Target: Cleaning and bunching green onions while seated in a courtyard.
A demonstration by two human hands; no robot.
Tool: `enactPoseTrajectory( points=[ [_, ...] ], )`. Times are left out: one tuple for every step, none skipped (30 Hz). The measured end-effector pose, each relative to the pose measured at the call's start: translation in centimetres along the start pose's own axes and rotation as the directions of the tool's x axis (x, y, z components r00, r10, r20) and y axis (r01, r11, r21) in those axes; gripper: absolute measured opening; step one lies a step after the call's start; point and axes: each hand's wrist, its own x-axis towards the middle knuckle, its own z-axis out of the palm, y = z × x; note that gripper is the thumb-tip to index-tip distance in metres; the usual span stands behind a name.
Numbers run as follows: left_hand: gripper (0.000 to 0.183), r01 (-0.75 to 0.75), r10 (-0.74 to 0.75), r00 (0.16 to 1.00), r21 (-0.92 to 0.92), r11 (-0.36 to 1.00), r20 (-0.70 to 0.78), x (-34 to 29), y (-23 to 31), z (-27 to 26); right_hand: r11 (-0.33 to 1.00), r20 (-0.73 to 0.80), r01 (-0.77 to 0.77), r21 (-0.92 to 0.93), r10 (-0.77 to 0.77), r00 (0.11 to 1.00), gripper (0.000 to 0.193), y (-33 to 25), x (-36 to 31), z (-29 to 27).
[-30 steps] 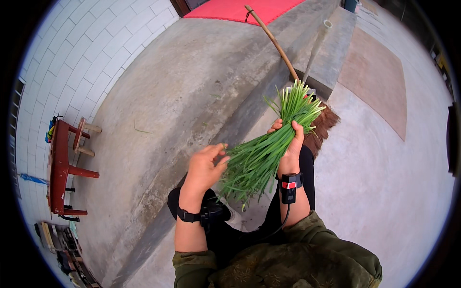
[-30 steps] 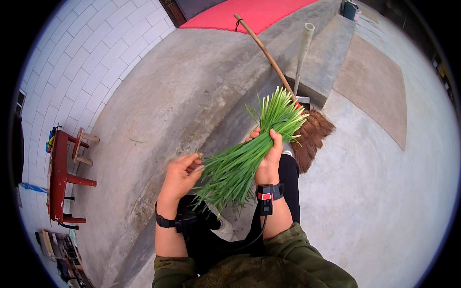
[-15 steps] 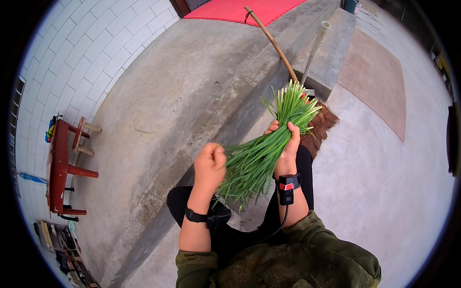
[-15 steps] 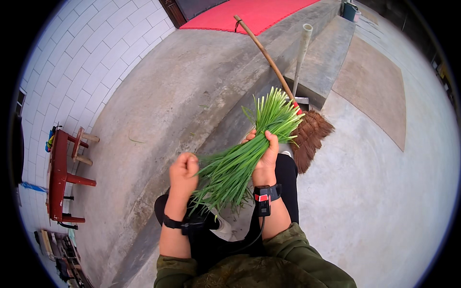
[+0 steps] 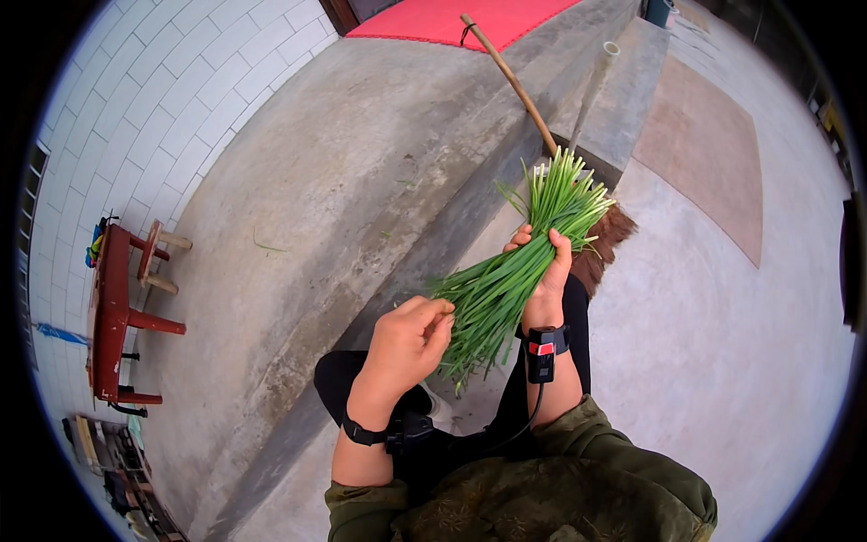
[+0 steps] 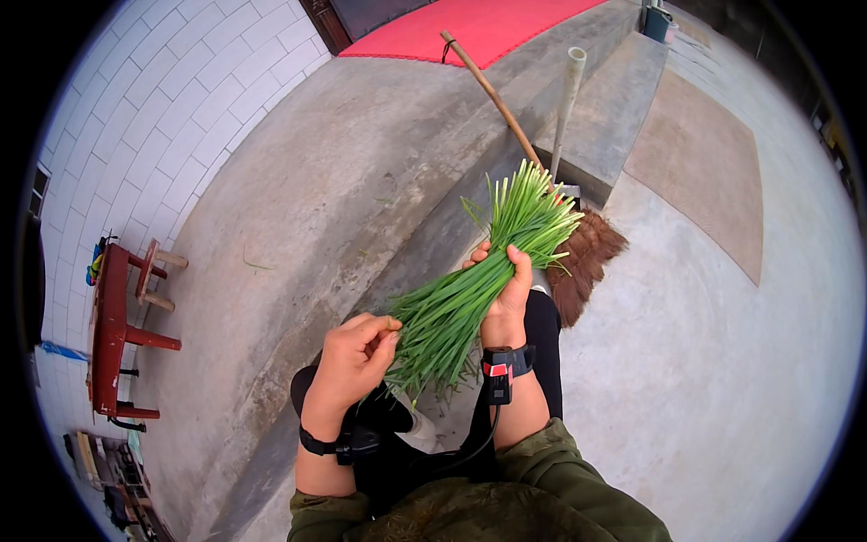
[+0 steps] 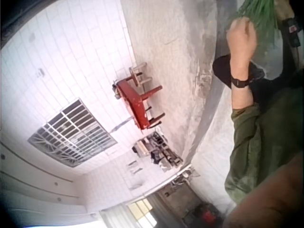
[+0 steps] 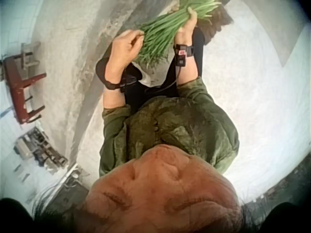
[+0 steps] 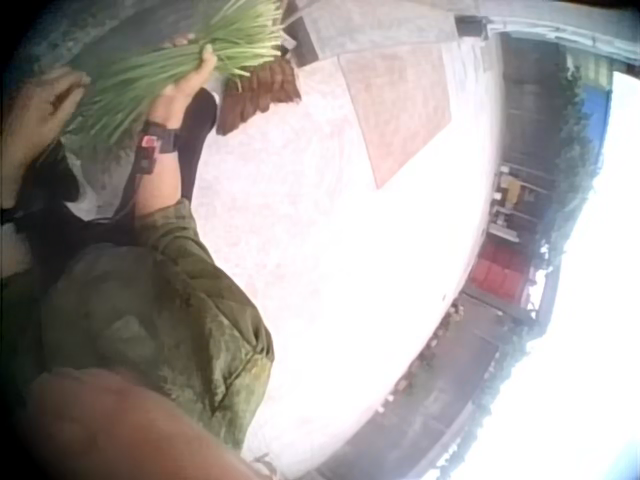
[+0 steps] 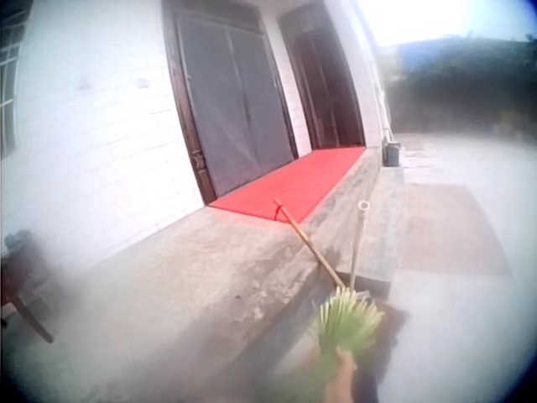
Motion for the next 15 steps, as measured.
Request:
enactPoseTrajectory(
  points=[
    [0.014,-0.003,0.003,1.000,0.037,0.999,-0.005,0.1,0.1,0.1,1.000,0.000,0.002,0.000,-0.002,1.000,0.031,0.0,0.0,0.0],
    [0.014,-0.004,0.004,1.000,0.037,0.999,-0.004,0.2,0.1,0.3,1.000,0.001,0.012,-0.011,-0.012,1.000,0.031,-0.1,0.0,0.0],
    [0.014,-0.030,0.030,1.000,0.100,0.995,0.001,0.2,0.1,0.5,1.000,0.002,0.020,-0.022,-0.020,1.000,0.031,-0.1,0.0,0.0],
    [0.014,-0.056,0.055,0.998,0.163,0.985,0.008,0.3,0.0,0.6,1.000,0.002,0.020,-0.022,-0.020,1.000,0.031,-0.1,-0.1,0.1],
    [0.014,-0.055,0.055,0.998,0.164,0.985,0.008,0.3,0.0,0.8,0.999,0.009,0.017,-0.035,-0.016,1.000,0.031,-0.1,-0.1,0.2],
    [0.014,-0.056,0.055,0.998,0.197,0.979,0.013,0.4,-0.1,0.9,0.999,0.014,0.015,-0.049,-0.015,1.000,0.031,-0.1,-0.2,0.3],
    [0.014,-0.057,0.055,0.998,0.229,0.972,0.019,0.6,-0.1,1.1,0.999,0.014,0.016,-0.049,-0.016,1.000,0.031,-0.2,-0.2,0.3],
    [0.014,-0.058,0.055,0.998,0.230,0.971,0.019,0.7,-0.2,1.2,0.997,0.009,0.029,-0.069,-0.028,1.000,0.030,-0.2,-0.3,0.4],
    [0.014,-0.052,0.048,0.999,0.255,0.965,0.023,0.8,-0.3,1.4,0.995,0.004,0.040,-0.089,-0.040,0.999,0.030,-0.2,-0.3,0.4],
    [0.014,-0.046,0.040,0.999,0.280,0.959,0.026,0.8,-0.4,1.5,0.995,0.005,0.041,-0.088,-0.041,0.999,0.030,-0.3,-0.4,0.5],
    [0.014,-0.046,0.041,0.999,0.281,0.959,0.026,0.9,-0.5,1.6,0.994,0.026,0.033,-0.101,-0.031,0.999,0.030,-0.3,-0.5,0.6],
    [0.013,-0.042,0.039,0.999,0.257,0.965,0.020,1.0,-0.6,1.8,0.993,0.046,0.026,-0.115,-0.021,0.999,0.030,-0.4,-0.6,0.8],
    [0.012,-0.038,0.036,0.999,0.234,0.972,0.013,1.0,-0.7,1.9,0.993,0.046,0.027,-0.115,-0.022,0.999,0.030,-0.4,-0.7,0.9],
    [0.012,-0.039,0.037,0.999,0.233,0.972,0.013,1.0,-0.9,1.9,0.992,0.052,0.029,-0.124,-0.023,0.998,0.030,-0.5,-0.8,1.1],
    [0.010,-0.018,0.015,1.000,0.223,0.975,0.014,1.0,-1.0,2.0,0.991,0.056,0.032,-0.133,-0.025,0.998,0.030,-0.5,-0.8,1.2]
  ],
)
